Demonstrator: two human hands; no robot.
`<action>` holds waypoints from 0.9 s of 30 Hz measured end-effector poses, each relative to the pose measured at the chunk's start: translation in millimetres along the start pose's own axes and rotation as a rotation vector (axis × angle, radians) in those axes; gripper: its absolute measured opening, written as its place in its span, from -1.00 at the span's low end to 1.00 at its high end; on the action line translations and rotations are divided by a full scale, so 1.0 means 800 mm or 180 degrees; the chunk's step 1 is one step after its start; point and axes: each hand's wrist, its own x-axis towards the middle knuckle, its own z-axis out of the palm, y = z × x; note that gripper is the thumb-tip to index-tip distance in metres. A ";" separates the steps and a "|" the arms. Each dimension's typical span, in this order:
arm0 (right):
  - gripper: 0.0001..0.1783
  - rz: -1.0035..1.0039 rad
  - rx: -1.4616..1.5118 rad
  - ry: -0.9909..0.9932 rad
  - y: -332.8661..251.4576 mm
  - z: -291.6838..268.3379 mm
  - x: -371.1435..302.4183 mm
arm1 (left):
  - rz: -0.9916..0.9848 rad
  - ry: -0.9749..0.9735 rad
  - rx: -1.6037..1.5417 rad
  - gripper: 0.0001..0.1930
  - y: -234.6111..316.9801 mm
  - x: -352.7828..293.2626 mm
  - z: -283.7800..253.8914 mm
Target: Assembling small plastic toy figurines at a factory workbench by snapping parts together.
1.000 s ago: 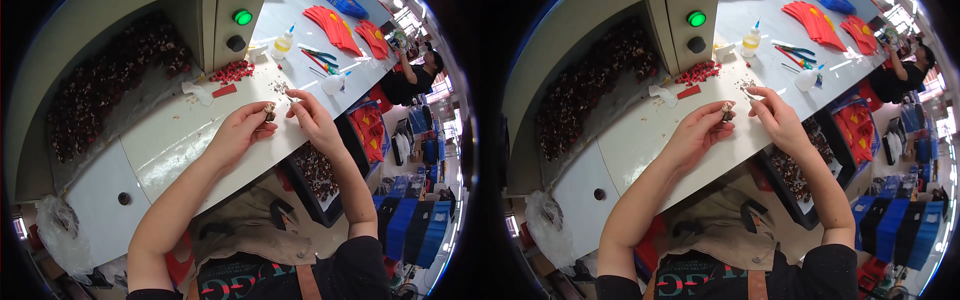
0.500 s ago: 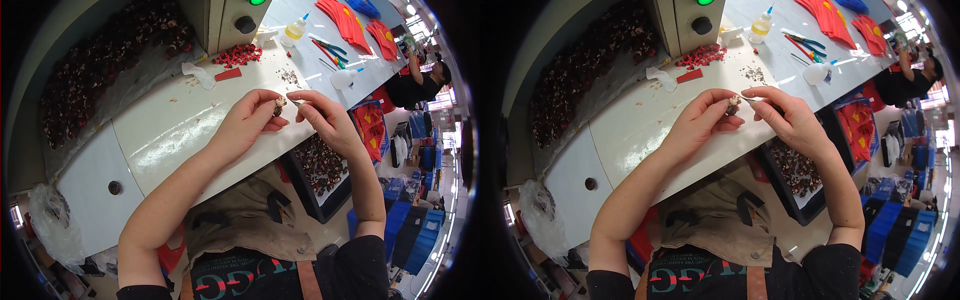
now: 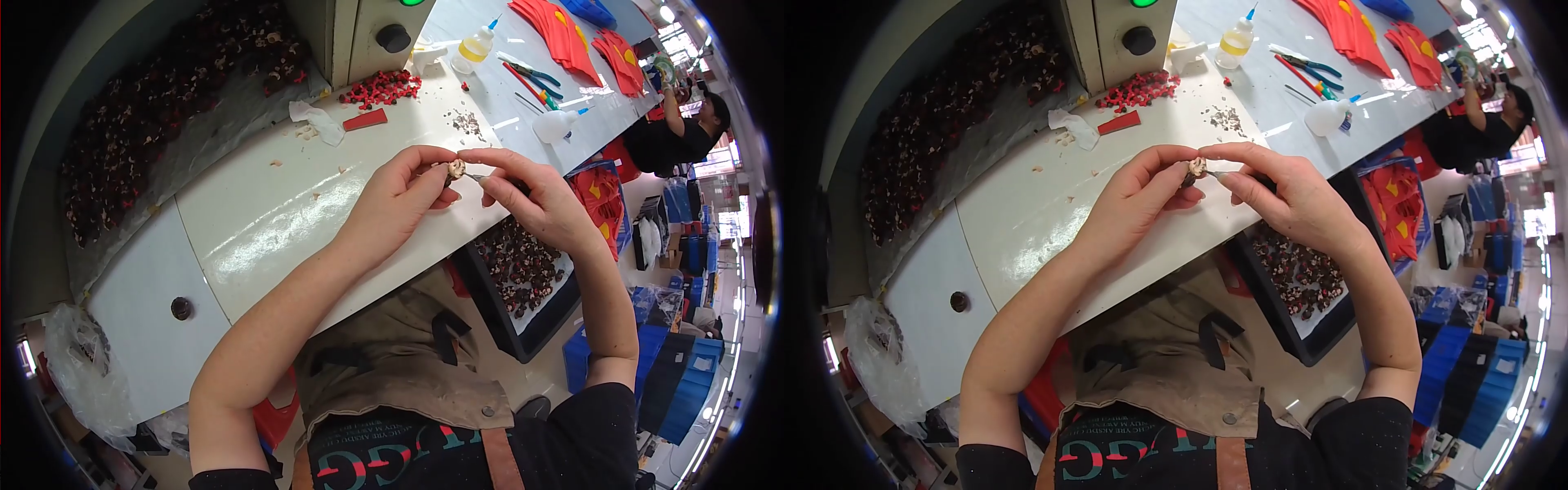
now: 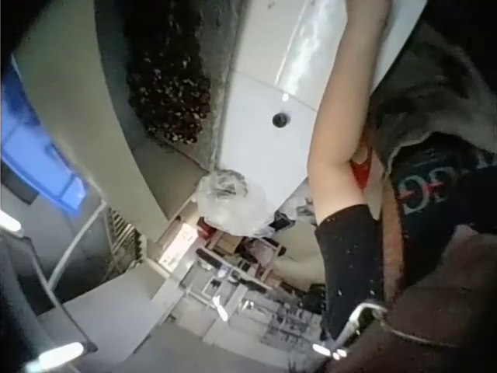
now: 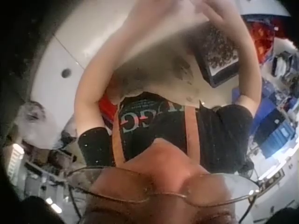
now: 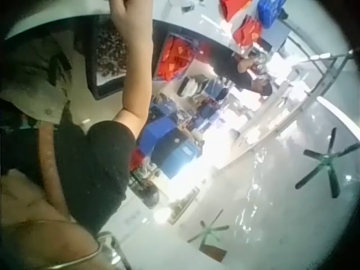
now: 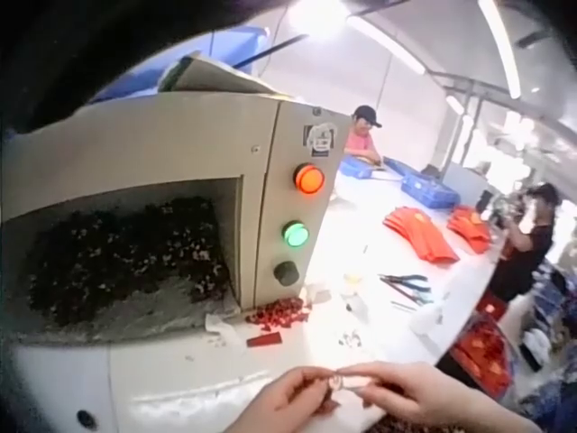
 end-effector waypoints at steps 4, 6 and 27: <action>-0.62 0.0048 -0.0015 -0.0083 0.002 0.000 -0.001 | 0.0017 0.0078 -0.0048 -0.74 -0.002 -0.002 0.001; -0.63 0.0071 -0.0037 -0.0106 0.003 0.001 0.000 | 0.0010 0.0093 -0.0040 -0.75 -0.002 -0.003 0.001; -0.62 -0.0104 -0.0366 -0.0373 0.033 0.027 0.027 | -0.0084 0.0106 0.0224 -0.72 -0.043 0.000 -0.039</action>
